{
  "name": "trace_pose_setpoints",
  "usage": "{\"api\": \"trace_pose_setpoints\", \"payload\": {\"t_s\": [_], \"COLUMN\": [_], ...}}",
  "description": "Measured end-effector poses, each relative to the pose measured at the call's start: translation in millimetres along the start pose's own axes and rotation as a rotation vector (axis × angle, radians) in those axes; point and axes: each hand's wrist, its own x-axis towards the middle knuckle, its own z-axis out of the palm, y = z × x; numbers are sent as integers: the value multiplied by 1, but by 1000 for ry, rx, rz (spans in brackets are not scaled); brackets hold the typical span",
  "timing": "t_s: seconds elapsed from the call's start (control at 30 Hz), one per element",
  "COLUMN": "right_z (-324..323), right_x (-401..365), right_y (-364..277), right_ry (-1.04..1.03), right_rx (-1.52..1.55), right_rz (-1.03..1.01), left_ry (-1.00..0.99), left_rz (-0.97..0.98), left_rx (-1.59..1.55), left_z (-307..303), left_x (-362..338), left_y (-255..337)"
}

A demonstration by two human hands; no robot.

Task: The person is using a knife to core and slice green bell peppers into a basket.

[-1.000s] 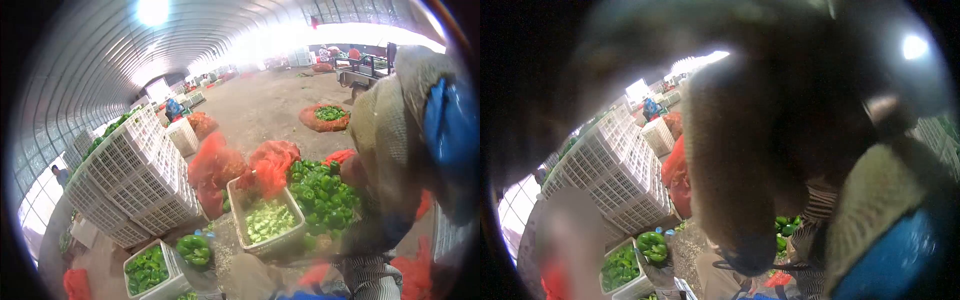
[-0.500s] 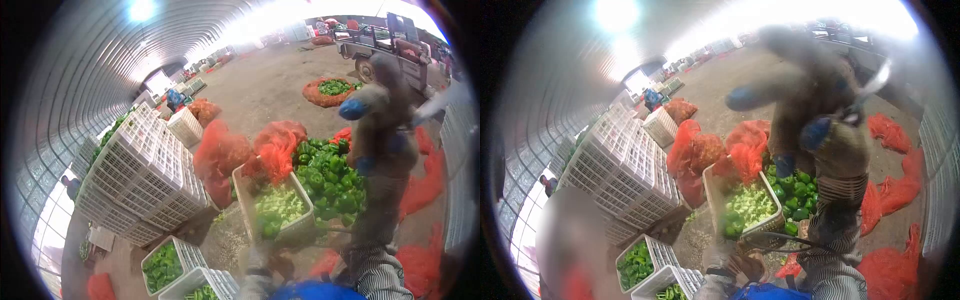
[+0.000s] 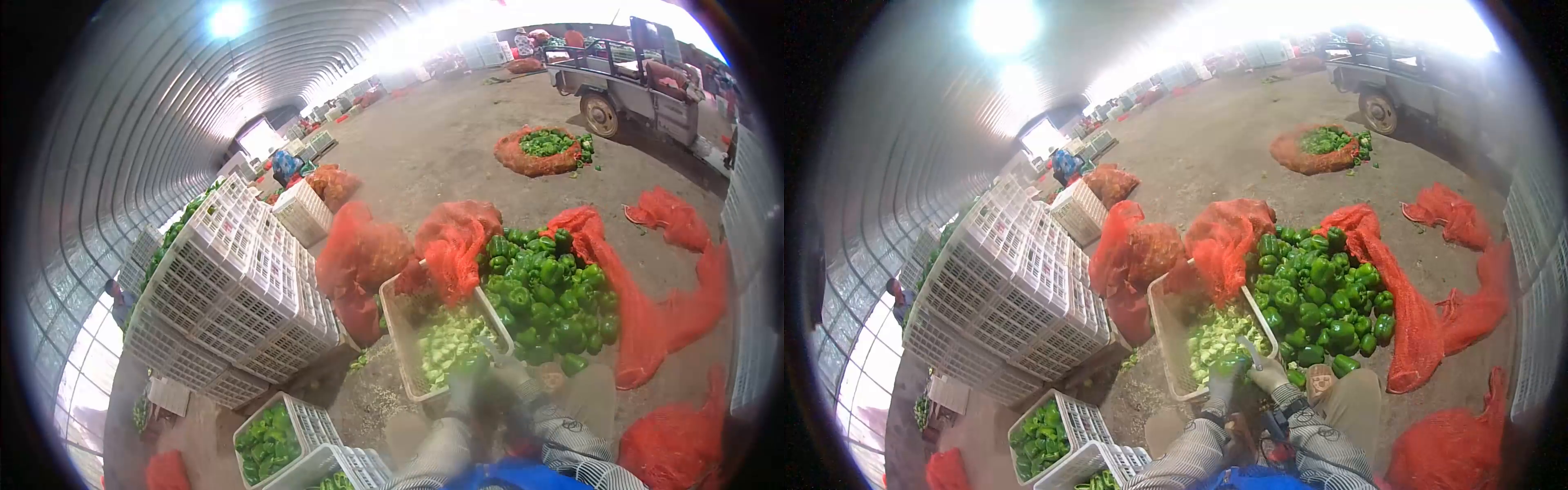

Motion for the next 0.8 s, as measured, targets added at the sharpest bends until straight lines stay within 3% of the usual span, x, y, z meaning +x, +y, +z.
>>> {"api": "trace_pose_setpoints", "payload": {"t_s": [0.07, 0.1, 0.2, 0.3, 0.4, 0.5, 0.6, 0.67, 0.73, 0.8], "right_z": [15, 26, 37, 28, 12, 11, 20, 36, 37, 33], "right_x": [4, 8, 18, 19, 3, -2, -3, 1, -6, -10], "right_y": [8, 19, 27, 29, 0, -6, 6, -17, 3, 18], "right_ry": [-1, 17, 72, 98, 147, 168, 183, 273, 365, 392], "right_rx": [70, 131, 108, -6, -101, -206, -313, -516, -535, -553], "right_rz": [-131, -135, -129, -37, -33, -32, 45, 293, 21, -156], "left_ry": [152, -39, 32, -43, 60, -64, -170, -119, -110, 4], "left_rz": [-217, -198, 172, -37, 92, 63, 151, 243, 279, 161], "left_rx": [-185, 103, 190, -152, 251, 365, 339, 329, 252, 163], "left_z": [-3, -18, -19, -15, -9, -8, -14, -11, -7, -2], "left_x": [-12, -6, -8, -13, -15, -20, -29, -21, -28, -28], "left_y": [44, 58, 45, 52, 48, 64, 101, 77, 71, 73]}}
